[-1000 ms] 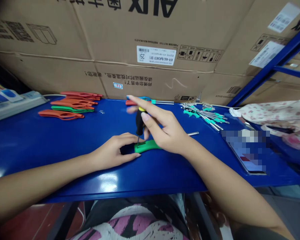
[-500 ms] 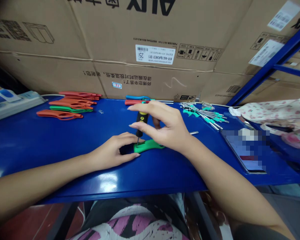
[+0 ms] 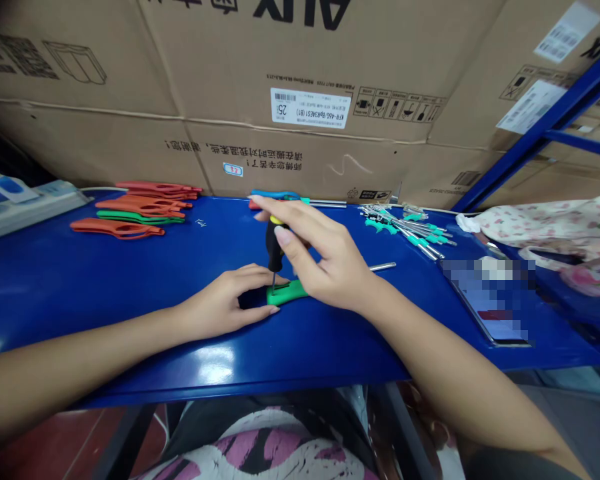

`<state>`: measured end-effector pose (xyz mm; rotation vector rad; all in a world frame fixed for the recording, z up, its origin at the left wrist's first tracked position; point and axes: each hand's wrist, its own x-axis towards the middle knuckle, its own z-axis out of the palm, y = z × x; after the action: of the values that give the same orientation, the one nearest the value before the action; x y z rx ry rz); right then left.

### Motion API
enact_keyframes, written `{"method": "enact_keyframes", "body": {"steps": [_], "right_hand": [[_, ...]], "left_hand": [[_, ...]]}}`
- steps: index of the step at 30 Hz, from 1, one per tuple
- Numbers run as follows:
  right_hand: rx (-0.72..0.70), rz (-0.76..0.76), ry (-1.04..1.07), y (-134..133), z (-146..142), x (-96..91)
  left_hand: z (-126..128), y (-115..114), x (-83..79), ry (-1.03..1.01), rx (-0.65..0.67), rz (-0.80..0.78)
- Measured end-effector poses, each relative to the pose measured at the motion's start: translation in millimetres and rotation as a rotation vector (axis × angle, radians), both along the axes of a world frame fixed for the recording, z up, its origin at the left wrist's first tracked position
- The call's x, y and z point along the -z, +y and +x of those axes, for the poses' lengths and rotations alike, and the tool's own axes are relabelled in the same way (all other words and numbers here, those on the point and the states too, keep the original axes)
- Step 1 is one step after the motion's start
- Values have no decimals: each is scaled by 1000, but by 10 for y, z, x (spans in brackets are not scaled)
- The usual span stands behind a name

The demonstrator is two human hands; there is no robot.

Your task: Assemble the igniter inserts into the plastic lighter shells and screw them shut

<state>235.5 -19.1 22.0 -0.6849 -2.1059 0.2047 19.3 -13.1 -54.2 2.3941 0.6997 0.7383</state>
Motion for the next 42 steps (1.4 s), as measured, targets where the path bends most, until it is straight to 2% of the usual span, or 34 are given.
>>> {"method": "enact_keyframes", "body": {"steps": [2, 7, 9, 11, 13, 17, 22, 23, 26, 28, 30, 33, 39, 42], "right_hand": [[-35, -63, 18, -15, -10, 4], [96, 155, 18, -36, -22, -27], [78, 88, -16, -53, -20, -66], [-6, -29, -34, -73, -17, -98], [-49, -46, -36, -91, -17, -107], [32, 158, -44, -119, -32, -71], [-58, 6, -50, -132, -45, -59], [-52, 28, -40, -126, -42, -58], [60, 222, -35, -101, -30, -52], [136, 264, -77, -91, -23, -57], [140, 181, -123, -84, -17, -73], [44, 38, -121, -60, -8, -86], [113, 190, 6, -3, -21, 10], [36, 36, 22, -16, -39, 50]], "left_hand": [[-2, 0, 0, 9, -2, 3], [2, -1, -15, 1, 2, 1], [4, -1, -21, 5, 2, -6], [5, 0, -22, 14, 0, -9], [4, 2, -17, 17, -4, -4], [3, 4, -11, 13, -9, 3], [7, -3, -23, 16, -8, -5], [7, -3, -23, 18, -8, -4], [6, -4, -18, 11, -11, 3], [6, -4, -16, 6, -9, 2], [5, -3, -18, 6, -4, -7], [4, -3, -24, 9, -4, -14], [6, -2, -17, 3, 3, -8], [3, -3, -18, 11, 5, -12]]}}
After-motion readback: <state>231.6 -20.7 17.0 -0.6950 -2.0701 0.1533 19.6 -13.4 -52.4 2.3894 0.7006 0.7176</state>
